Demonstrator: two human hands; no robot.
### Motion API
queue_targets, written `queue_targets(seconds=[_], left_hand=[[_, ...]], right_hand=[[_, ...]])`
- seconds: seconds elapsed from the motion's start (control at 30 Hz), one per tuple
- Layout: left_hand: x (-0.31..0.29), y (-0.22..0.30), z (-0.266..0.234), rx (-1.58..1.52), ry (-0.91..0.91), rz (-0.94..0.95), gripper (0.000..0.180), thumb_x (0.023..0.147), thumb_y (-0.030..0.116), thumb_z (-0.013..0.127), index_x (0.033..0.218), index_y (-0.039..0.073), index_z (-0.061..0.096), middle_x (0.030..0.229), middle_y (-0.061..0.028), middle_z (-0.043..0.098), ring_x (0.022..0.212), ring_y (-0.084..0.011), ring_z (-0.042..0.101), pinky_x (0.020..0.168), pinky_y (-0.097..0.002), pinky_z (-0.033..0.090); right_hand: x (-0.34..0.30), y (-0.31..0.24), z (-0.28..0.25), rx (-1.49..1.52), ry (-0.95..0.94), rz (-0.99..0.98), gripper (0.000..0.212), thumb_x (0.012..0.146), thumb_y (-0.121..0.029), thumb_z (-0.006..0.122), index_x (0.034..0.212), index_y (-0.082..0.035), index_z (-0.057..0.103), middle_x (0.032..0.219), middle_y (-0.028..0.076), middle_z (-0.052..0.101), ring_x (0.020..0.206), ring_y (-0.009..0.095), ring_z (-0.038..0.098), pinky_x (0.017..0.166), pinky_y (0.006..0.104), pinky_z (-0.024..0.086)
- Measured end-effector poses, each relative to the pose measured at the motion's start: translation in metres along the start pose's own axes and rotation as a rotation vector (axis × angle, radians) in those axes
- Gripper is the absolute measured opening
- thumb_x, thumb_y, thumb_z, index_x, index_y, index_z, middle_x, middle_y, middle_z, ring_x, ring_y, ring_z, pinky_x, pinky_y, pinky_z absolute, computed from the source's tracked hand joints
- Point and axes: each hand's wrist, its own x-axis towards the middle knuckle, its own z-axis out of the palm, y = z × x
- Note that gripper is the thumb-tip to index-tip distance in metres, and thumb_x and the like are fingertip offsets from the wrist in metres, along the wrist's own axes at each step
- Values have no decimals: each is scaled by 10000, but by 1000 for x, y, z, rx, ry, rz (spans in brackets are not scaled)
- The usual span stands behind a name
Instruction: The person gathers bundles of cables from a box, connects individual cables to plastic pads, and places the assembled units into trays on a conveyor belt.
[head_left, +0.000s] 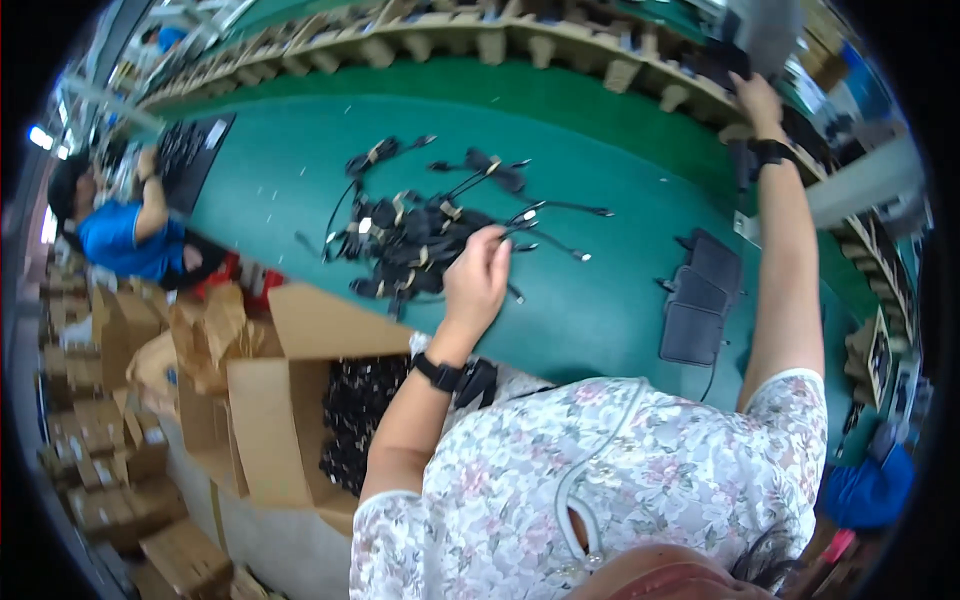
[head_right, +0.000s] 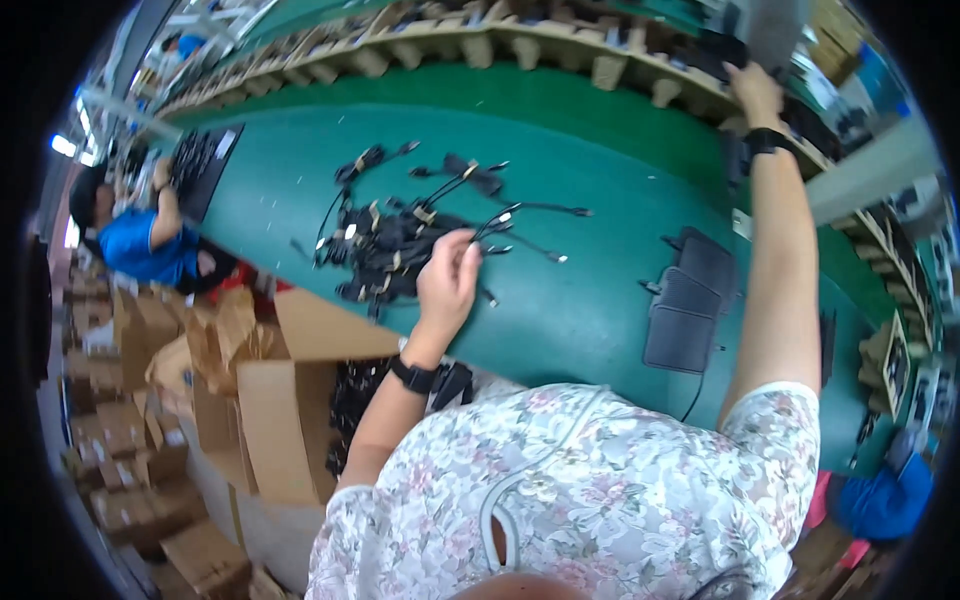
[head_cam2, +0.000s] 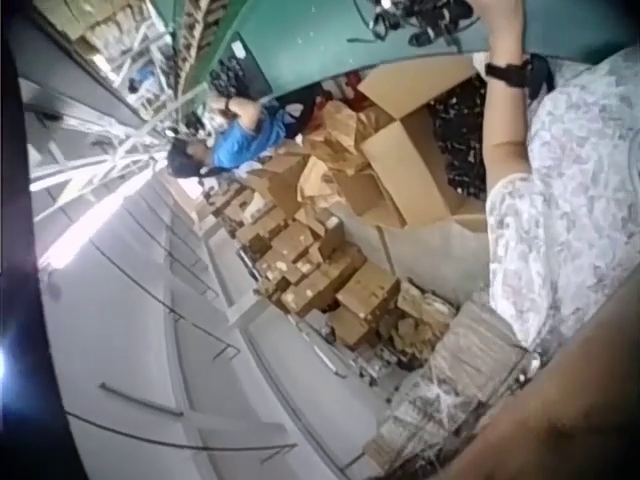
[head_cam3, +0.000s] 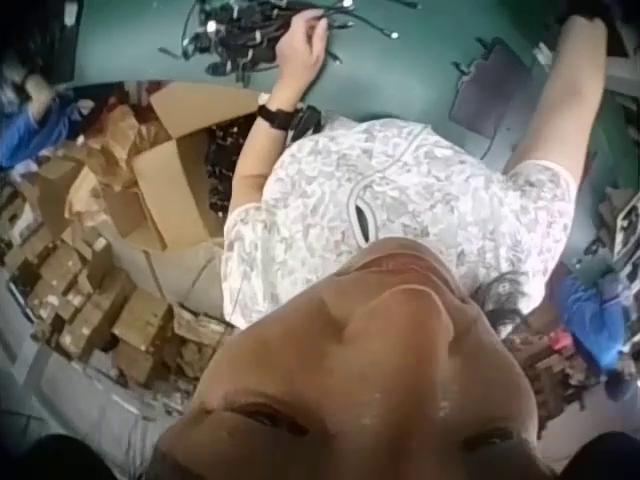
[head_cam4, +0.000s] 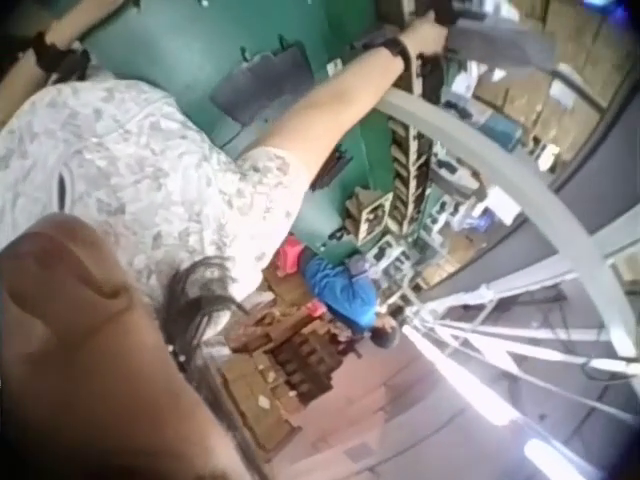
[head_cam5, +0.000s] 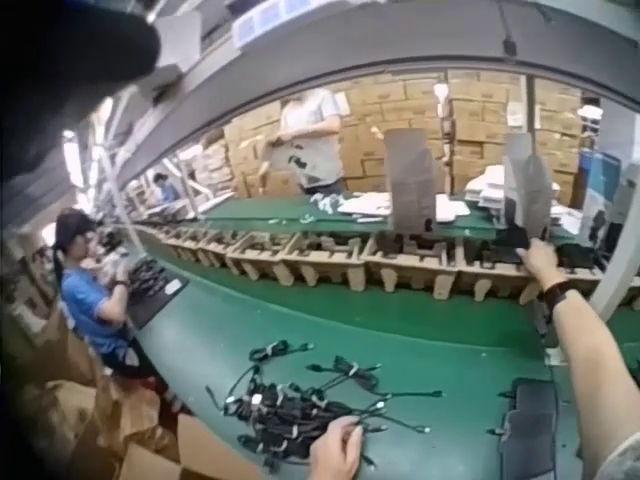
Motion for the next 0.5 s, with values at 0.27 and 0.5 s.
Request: queue_targets(seconds=[0.27, 0.5], left_hand=[[4, 10, -15, 1, -26, -25, 107, 860, 119, 588, 944, 61, 555, 752, -119, 620, 648, -280, 618, 555, -356, 472], [3, 14, -8, 9, 14, 117, 98, 872, 104, 575, 951, 47, 569, 742, -91, 621, 622, -211, 611, 552, -307, 474]], right_hand=[[-183, -188, -42, 630, -238, -630, 259, 873, -328, 568, 997, -116, 651, 997, 110, 641, 907, 288, 614, 774, 368, 481], [-266, -268, -17, 449, -239, -971, 367, 769, -375, 669, 995, -87, 643, 898, 100, 636, 892, 302, 586, 741, 410, 479]])
